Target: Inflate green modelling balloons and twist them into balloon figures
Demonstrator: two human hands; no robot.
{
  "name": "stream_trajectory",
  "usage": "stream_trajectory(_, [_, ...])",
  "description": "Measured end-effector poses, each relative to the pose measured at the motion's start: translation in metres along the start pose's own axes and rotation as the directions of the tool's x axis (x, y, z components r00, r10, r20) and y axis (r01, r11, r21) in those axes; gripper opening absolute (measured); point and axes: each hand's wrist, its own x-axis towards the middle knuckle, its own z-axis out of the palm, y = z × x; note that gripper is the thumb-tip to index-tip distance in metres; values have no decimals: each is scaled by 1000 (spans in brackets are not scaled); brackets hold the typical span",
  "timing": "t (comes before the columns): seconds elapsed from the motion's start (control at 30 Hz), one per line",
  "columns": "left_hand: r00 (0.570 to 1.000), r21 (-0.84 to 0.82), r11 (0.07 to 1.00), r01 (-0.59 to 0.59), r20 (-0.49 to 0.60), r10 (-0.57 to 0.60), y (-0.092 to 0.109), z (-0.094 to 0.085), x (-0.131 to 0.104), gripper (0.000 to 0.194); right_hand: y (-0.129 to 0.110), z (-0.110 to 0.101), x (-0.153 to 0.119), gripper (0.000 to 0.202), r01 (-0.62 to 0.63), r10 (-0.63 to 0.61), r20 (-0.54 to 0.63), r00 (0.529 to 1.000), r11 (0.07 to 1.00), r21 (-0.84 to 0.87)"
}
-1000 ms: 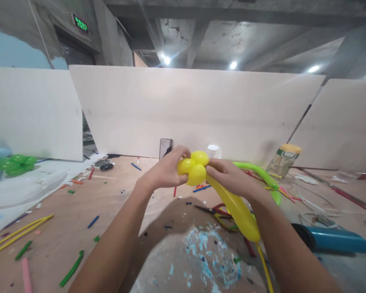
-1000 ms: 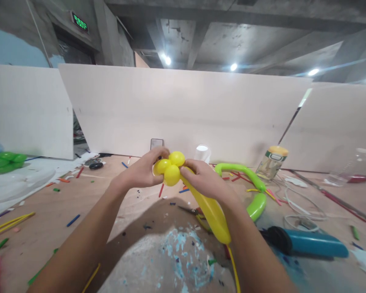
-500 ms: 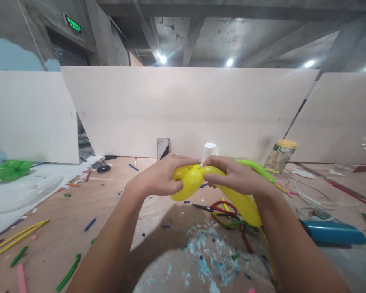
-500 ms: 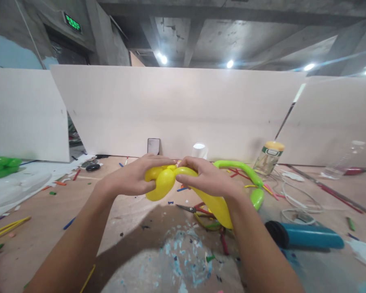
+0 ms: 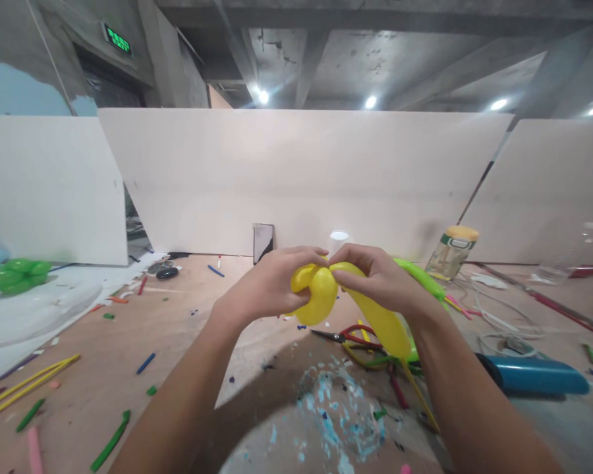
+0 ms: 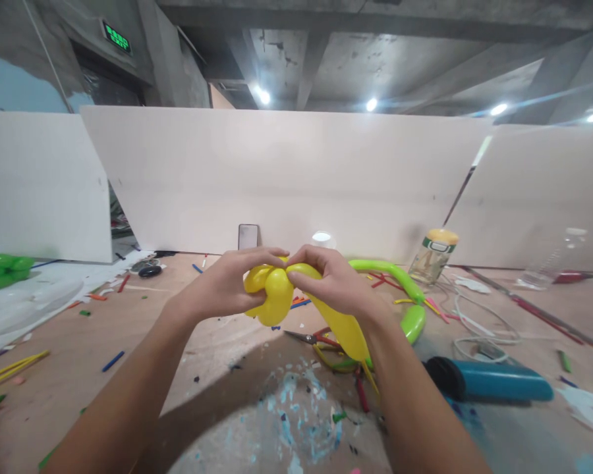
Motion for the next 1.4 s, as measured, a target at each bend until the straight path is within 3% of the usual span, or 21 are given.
stream_trajectory(0.1, [999,10,999,32,-28,-32,-2,-2,0,50,1,-2,-2,18,-20,20,11,1000,998,53])
stream_trajectory(0.2, [997,-44,996,71,28,-70,-4,-7,-2,50,-2,-1,-4,18,9,-8,-10,1000,999,33])
stream_trajectory(0.33, [983,-162,983,84,176,-55,-11,-13,-3,50,-12,6,-6,12,94,-101,-40,994,984,-149])
stream_trajectory(0.47, [968,-222,964,147,233,-94,-19,-19,-5,48,-18,18,-4,16,202,-238,-61,969,915,-349])
stream_trajectory(0.53, [971,-192,966,174,197,-135,-19,-21,-6,41,-17,23,-2,20,254,-308,-64,949,871,-420])
stream_trajectory(0.63, [986,-74,984,165,-10,-166,-13,-20,-6,35,-9,26,3,18,234,-371,-147,917,799,-554])
stream_trajectory(0.7, [984,72,989,129,-130,-119,-6,-17,-5,49,-2,26,5,14,189,-405,-224,887,759,-623])
stream_trajectory(0.77, [982,241,965,100,-178,-58,-3,-13,-3,62,3,26,7,12,175,-452,-282,846,735,-655])
stream_trajectory(0.83, [979,365,927,86,-202,-11,-5,-7,-1,61,4,27,7,15,188,-502,-321,803,725,-662])
stream_trajectory(0.93, [967,435,900,34,-241,79,-20,2,2,66,0,29,6,19,191,-520,-366,772,739,-646])
stream_trajectory(1.07, [925,461,887,-21,-328,192,-49,7,3,69,-6,31,5,16,137,-426,-412,805,810,-571])
stream_trajectory(1.2, [903,468,884,-4,-379,205,-68,5,0,73,-9,31,3,11,53,-206,-317,926,901,-430])
stream_trajectory(1.3, [905,436,900,-23,-374,204,-70,6,-1,72,-8,31,5,8,16,-84,-182,980,937,-350])
stream_trajectory(1.4, [890,303,953,2,-436,136,-62,14,3,70,-2,33,9,8,-18,-53,-207,977,945,-326])
